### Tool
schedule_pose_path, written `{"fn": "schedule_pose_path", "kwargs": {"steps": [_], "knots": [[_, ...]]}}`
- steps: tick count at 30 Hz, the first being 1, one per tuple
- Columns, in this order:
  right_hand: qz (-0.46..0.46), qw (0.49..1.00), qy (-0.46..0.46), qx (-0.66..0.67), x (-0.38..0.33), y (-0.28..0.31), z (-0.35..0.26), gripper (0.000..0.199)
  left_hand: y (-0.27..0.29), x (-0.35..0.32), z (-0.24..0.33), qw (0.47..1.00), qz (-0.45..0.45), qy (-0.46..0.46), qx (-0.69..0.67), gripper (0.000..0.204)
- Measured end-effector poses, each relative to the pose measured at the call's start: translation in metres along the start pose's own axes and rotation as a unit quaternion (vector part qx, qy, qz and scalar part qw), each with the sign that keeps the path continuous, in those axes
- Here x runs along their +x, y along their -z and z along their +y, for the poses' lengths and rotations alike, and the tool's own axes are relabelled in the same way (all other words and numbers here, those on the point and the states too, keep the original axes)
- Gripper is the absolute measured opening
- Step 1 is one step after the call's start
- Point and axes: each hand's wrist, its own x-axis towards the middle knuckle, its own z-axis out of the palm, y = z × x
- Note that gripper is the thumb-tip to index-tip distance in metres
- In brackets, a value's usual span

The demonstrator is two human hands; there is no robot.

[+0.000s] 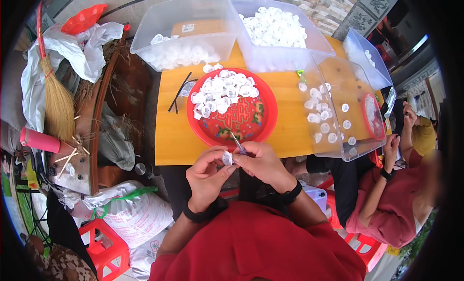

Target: Assembling small white plastic components using a screwdriver tool.

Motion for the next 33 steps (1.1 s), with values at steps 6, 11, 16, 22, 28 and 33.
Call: {"fn": "schedule_pose_path", "kwargs": {"steps": [6,11,16,22,28,33], "knots": [[-0.031,0.970,-0.033,0.238,0.000,0.002,0.006,0.012,-0.007,0.001,0.008,0.999,0.006,0.035,-0.029,0.038],[-0.008,0.992,-0.037,0.120,0.000,0.002,0.006,0.012,-0.007,-0.001,0.009,0.997,0.022,0.073,-0.005,0.040],[0.057,0.998,0.014,0.036,-0.004,0.001,-0.009,0.012,0.000,-0.001,0.010,0.991,-0.015,0.036,0.126,0.042],[0.055,0.998,0.033,0.008,-0.002,-0.001,-0.005,0.010,-0.002,-0.001,0.003,0.996,-0.008,0.046,0.075,0.037],[0.050,0.999,0.006,0.021,0.001,-0.001,-0.010,0.010,-0.006,0.003,0.011,0.989,0.011,0.135,-0.051,0.028],[0.036,0.993,0.081,-0.074,0.018,0.020,-0.009,0.013,0.008,0.000,0.001,0.979,0.064,0.181,-0.061,0.027]]}}
